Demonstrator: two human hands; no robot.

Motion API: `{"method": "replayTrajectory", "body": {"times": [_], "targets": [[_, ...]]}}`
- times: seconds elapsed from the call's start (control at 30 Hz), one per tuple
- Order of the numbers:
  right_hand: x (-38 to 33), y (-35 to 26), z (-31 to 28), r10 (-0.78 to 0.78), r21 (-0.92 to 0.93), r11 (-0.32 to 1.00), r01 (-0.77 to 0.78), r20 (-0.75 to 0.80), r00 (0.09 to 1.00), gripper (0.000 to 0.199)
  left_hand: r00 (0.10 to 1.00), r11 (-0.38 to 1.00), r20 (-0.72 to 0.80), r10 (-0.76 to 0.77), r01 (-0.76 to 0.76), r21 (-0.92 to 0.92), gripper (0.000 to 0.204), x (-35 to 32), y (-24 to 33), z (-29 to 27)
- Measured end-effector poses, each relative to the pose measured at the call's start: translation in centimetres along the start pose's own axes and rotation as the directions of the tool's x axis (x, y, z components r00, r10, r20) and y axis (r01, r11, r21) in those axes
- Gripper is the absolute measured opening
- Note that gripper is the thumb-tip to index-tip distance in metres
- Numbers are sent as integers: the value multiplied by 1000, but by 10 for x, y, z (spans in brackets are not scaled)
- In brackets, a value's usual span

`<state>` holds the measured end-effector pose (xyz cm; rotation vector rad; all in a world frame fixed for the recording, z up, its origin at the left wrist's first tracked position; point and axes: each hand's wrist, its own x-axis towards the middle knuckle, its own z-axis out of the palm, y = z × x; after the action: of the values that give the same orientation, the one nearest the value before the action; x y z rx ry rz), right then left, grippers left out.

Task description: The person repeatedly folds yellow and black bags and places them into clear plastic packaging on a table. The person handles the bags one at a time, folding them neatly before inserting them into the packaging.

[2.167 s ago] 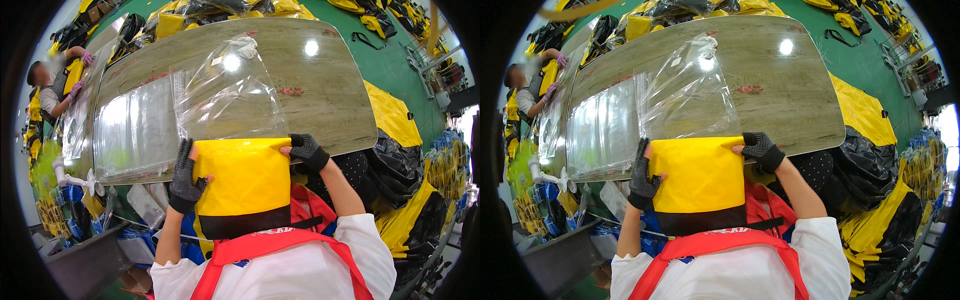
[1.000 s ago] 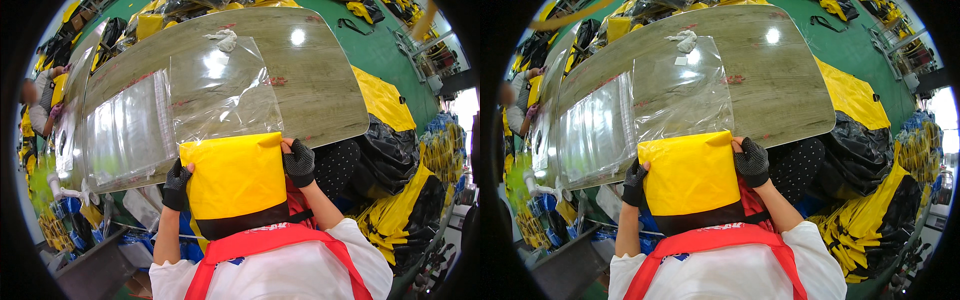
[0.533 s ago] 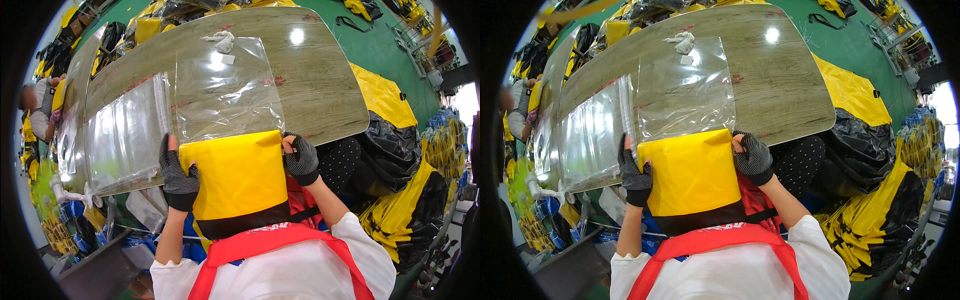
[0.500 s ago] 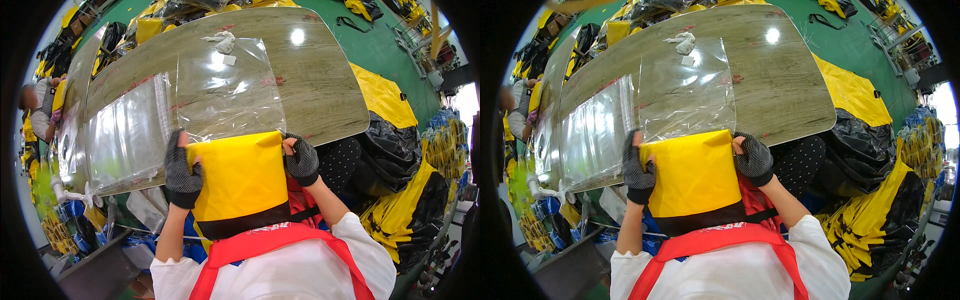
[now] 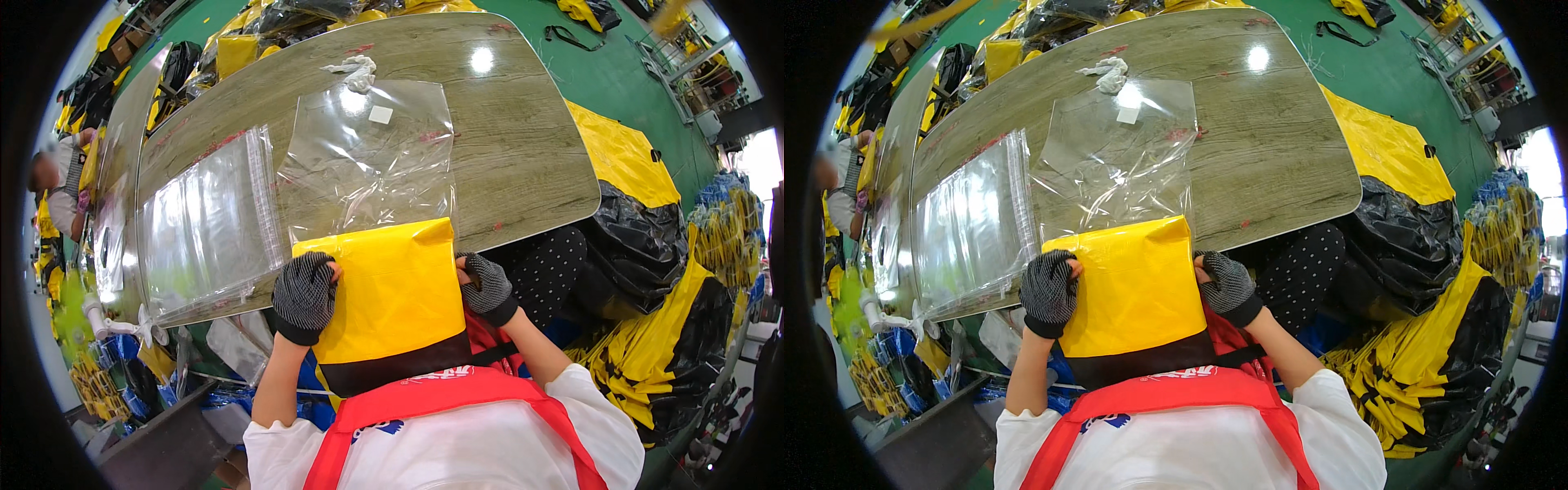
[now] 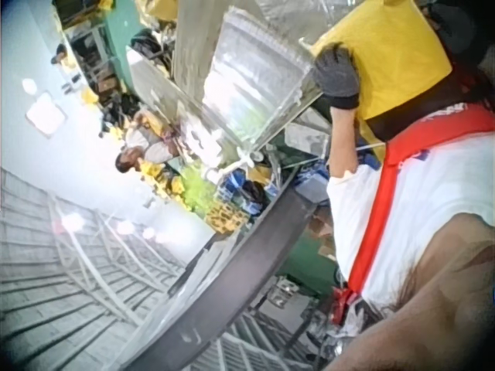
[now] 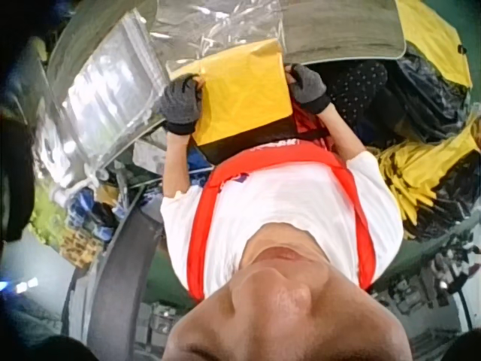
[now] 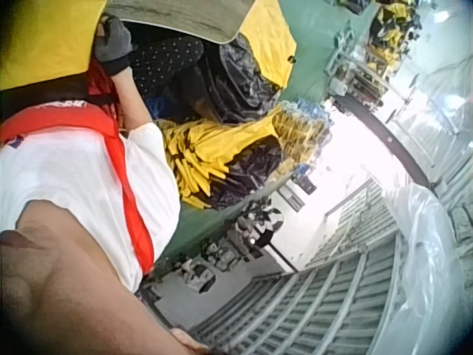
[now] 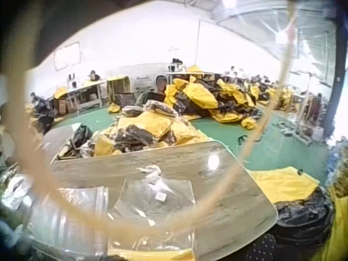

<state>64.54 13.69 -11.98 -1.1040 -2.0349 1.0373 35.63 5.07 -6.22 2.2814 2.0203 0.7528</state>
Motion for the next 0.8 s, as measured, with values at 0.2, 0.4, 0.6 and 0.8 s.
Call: {"method": "replayTrajectory", "body": {"times": [0.2, 0.4, 0.6, 0.8], "targets": [[37, -26, 13, 265, 375, 873, -312, 172, 949, 44, 984, 982, -56, -168, 162, -96, 19, -19, 4, -6], [10, -41, 14, 311, 478, 742, -470, 376, 873, 42, 727, 274, 121, -676, 401, -874, 59, -32, -45, 11], [-56, -14, 11, 174, 531, 785, -319, 305, 936, 60, 824, 135, 479, -302, 535, -834, 76, -86, 8, 1], [-35, -39, -21, 534, 180, 790, -587, 270, 801, 45, 543, 168, 526, -655, 783, -599, 42, -95, 39, 27]]}}
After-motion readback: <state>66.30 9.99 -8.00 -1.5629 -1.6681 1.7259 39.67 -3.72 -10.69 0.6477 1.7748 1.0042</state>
